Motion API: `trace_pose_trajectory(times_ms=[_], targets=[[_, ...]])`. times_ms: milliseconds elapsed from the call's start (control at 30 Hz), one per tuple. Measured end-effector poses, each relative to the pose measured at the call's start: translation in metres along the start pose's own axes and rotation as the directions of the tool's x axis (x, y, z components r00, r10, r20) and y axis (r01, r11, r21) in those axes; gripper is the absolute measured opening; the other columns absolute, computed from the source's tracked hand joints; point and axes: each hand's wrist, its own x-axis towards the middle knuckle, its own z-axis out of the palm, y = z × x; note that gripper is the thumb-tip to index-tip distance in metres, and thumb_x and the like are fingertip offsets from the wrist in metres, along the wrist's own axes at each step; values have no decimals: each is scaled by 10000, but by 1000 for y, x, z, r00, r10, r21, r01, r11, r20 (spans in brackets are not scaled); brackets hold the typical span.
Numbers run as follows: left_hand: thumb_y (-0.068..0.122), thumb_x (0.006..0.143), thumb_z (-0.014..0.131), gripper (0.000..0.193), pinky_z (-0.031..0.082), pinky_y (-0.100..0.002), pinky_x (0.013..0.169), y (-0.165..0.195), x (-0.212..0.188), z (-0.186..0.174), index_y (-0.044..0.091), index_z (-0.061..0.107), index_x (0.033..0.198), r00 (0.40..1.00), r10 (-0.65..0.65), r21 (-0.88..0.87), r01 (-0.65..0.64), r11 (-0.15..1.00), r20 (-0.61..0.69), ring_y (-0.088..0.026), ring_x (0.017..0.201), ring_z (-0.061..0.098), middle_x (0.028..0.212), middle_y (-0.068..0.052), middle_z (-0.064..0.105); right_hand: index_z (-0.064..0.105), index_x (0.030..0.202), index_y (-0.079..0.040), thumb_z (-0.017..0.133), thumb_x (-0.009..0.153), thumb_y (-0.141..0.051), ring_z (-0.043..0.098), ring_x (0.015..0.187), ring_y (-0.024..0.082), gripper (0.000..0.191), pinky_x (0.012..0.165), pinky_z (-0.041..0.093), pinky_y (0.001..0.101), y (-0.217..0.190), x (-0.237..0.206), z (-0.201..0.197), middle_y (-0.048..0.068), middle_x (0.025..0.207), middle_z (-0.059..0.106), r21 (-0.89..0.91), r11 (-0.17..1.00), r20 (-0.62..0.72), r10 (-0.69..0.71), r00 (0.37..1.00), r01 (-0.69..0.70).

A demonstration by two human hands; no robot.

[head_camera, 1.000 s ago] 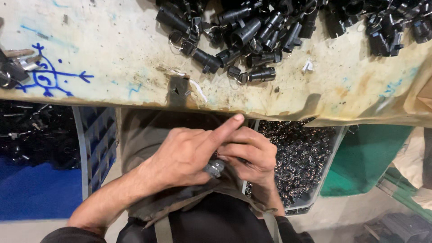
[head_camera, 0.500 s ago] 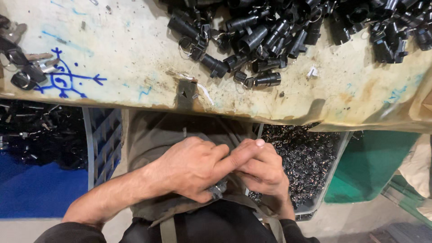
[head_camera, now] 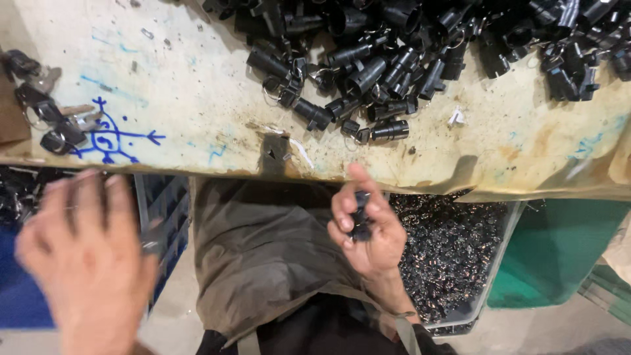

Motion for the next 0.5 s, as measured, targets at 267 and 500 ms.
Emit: trace_pose_trajectory(times_ms=[267,500], targets=[[81,818,721,464,473,-385,809,92,142,24,-9,642,1266,773,474,-331,-618,713,-423,-281,1048,605,1098,-88,643,556,1256,-65,681,1082,-281,524,845,147,304,605,430,248,1,-23,-5,91,1152,645,146,989,115,-16,993,-1],[75,825,746,270,489,-346,761,84,112,25,82,612,1059,926,221,-911,-219,-348,-307,-205,913,621,921,-31,666,533,1253,-136,641,1102,-209,550,726,134,200,531,411,225,1,-33,-25,204,1238,693,-83,975,-74,-211,975,205]])
